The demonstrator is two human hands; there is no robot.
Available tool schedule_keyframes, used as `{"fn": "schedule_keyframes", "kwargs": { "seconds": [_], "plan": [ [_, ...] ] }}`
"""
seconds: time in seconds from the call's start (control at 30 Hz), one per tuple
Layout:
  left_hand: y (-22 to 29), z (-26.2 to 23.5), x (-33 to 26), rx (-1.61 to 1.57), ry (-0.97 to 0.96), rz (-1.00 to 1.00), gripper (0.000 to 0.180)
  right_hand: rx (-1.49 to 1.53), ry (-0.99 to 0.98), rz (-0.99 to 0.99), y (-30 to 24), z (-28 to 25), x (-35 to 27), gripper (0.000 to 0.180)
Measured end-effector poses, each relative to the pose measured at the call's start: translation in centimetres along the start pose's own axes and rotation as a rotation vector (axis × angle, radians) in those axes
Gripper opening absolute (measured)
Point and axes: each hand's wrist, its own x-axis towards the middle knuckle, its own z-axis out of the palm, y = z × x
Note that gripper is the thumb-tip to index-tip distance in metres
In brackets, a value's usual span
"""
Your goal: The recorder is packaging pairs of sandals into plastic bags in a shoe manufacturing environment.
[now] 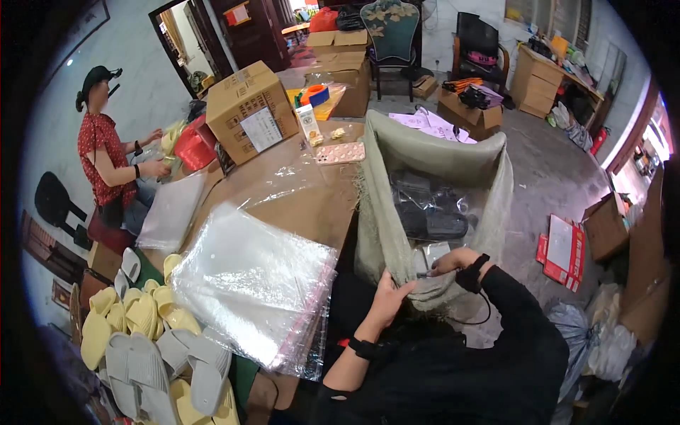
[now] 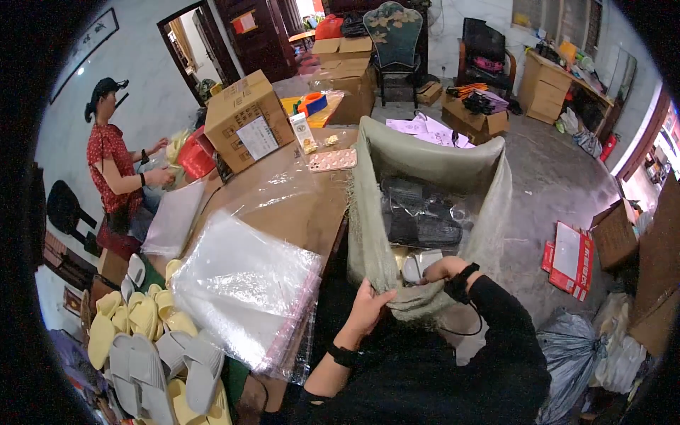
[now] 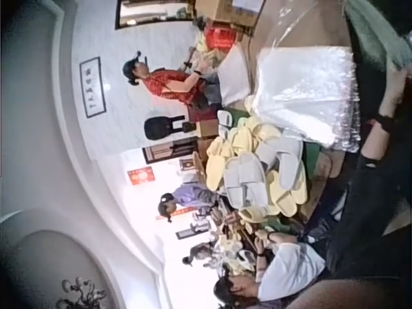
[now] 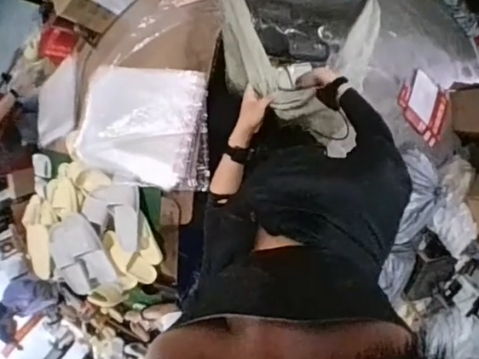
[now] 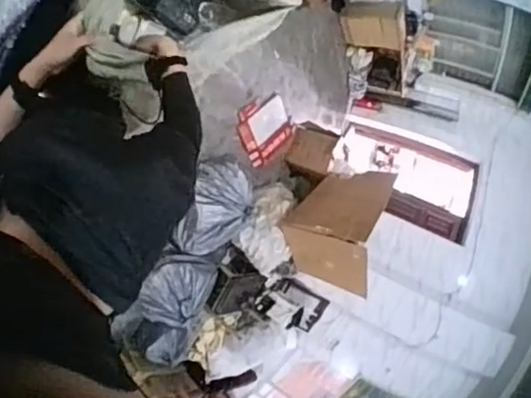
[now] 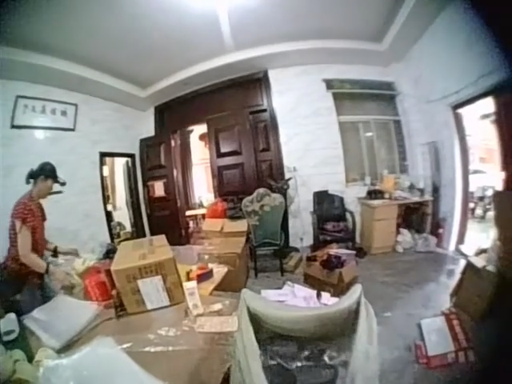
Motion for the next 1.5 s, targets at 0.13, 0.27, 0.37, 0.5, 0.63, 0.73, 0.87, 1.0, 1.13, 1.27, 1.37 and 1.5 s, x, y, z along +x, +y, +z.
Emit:
{"fn": "schedule_keyframes", "kwargs": {
  "seconds": [0.13,0.27,0.37,0.5,0.63,0.73,0.87,1.0,1.13,1.27,1.37,1.5],
  "plan": [
    [0.7,-0.8,-0.1,0.256,-0.026,0.086,0.06,-0.257,0.062,0.087,0.2,-2.9,1.7,0.055],
    [0.2,-2.0,-0.4,0.284,0.002,0.167,0.06,-0.015,0.73,-0.261,-2.5,-8.6,-1.4,0.043],
    [0.2,-1.8,-0.2,0.511,0.002,0.153,0.053,-0.197,0.766,-0.059,-0.3,-9.3,1.2,0.044],
    [1.9,-2.2,-2.1,0.764,0.039,0.244,0.045,-0.348,0.536,-0.081,-1.2,-9.4,1.4,0.042],
    [8.1,-2.9,-4.4,1.52,0.467,0.684,0.046,-0.128,0.777,-0.393,-9.1,-13.0,-2.4,0.038],
    [9.9,-4.8,-6.5,1.85,0.888,0.546,0.04,0.028,0.731,-0.694,-17.0,-14.9,-3.0,0.034],
    [10.8,-7.0,-8.6,1.921,1.084,0.329,0.041,-0.302,0.725,-0.88,-21.3,-17.1,4.8,0.028],
    [10.3,-8.9,-11.1,1.997,1.183,0.307,0.041,-0.649,0.724,-0.558,-26.9,-16.0,11.6,0.034],
    [8.7,-9.6,-13.4,1.863,1.276,0.144,0.047,-0.423,0.738,-0.484,-27.8,-15.6,18.4,0.034],
    [7.3,-12.5,-17.2,1.76,1.388,0.155,0.042,-0.52,0.9,-0.571,-30.2,-15.5,18.9,0.036],
    [6.1,-14.0,-19.4,1.662,1.553,0.167,0.033,-0.568,1.244,-0.91,-35.0,-11.8,11.8,0.032],
    [6.0,-15.1,-18.5,1.574,1.455,0.217,0.033,-0.696,1.019,-1.263,-37.5,-8.7,9.8,0.029]
  ]
}}
